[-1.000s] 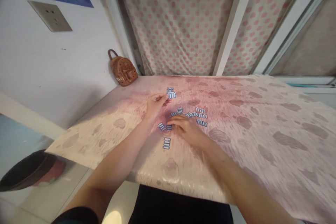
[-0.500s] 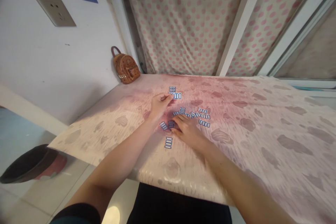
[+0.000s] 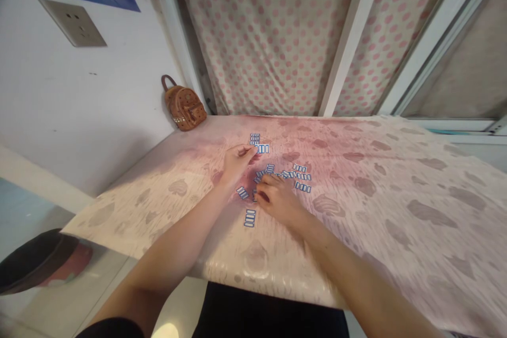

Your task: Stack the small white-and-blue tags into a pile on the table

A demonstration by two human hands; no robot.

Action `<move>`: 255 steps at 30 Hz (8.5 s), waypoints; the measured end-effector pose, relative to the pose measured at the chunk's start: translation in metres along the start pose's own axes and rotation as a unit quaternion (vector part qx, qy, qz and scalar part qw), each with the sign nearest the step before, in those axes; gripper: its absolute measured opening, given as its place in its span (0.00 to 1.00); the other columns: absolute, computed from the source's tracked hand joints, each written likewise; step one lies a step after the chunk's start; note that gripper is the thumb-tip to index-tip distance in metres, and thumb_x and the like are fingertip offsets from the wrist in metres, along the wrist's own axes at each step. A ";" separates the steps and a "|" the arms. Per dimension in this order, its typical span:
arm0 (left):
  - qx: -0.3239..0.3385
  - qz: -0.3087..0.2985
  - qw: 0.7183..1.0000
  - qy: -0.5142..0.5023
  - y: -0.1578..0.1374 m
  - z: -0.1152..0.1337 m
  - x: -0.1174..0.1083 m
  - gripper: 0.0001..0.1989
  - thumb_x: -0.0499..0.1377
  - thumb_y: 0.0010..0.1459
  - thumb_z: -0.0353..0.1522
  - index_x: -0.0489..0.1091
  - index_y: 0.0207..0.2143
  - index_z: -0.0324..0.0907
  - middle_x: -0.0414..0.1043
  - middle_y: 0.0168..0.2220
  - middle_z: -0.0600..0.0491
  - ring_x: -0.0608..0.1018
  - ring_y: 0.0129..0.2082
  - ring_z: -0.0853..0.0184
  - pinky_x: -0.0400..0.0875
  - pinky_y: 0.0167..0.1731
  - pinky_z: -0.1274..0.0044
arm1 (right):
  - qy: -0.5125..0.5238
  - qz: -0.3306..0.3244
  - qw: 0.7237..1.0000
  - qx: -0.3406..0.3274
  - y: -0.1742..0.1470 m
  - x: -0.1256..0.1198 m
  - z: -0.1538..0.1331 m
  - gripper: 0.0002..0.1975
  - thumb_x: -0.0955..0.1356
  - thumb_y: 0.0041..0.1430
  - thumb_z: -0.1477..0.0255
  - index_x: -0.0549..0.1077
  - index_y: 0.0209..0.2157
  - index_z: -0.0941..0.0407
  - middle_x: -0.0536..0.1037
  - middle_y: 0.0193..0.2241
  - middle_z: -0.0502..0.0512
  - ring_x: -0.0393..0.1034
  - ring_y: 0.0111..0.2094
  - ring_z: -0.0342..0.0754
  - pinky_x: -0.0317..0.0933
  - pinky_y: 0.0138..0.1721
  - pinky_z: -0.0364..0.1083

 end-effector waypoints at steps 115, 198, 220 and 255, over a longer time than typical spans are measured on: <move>-0.058 -0.139 0.989 0.000 -0.027 -0.019 0.032 0.10 0.67 0.53 0.37 0.78 0.33 0.38 0.81 0.31 0.49 0.83 0.31 0.65 0.76 0.34 0.77 | 0.343 0.262 0.875 0.220 -0.009 -0.041 0.058 0.09 0.68 0.56 0.62 0.72 0.29 0.54 0.74 0.24 0.49 0.66 0.24 0.43 0.63 0.29 0.44; 0.019 -0.085 0.996 0.025 -0.011 -0.022 0.018 0.09 0.66 0.53 0.36 0.76 0.31 0.38 0.79 0.29 0.50 0.81 0.29 0.67 0.75 0.31 0.77 | 0.398 0.217 0.853 0.259 -0.007 -0.041 0.037 0.10 0.68 0.55 0.62 0.66 0.32 0.53 0.80 0.25 0.53 0.73 0.24 0.46 0.69 0.30 0.47; -0.031 -0.125 0.992 0.007 -0.031 -0.012 0.034 0.06 0.67 0.53 0.35 0.78 0.30 0.41 0.81 0.31 0.51 0.83 0.33 0.62 0.78 0.37 0.72 | 0.324 0.223 0.863 0.317 -0.010 -0.031 0.047 0.09 0.67 0.54 0.64 0.65 0.28 0.53 0.71 0.16 0.46 0.65 0.19 0.44 0.54 0.24 0.45; -0.007 -0.002 1.000 0.017 -0.002 0.000 0.000 0.06 0.67 0.53 0.32 0.77 0.31 0.37 0.80 0.29 0.49 0.82 0.30 0.66 0.75 0.31 0.79 | 0.020 0.022 0.985 0.171 -0.010 -0.016 0.061 0.04 0.71 0.50 0.74 0.72 0.28 0.54 0.75 0.33 0.55 0.69 0.36 0.51 0.60 0.38 0.48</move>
Point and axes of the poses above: each hand's wrist, its own y-axis towards the middle knuckle, its own x-axis out of the palm, z = x × y, the point moved 4 cm from there along y, towards the middle knuckle
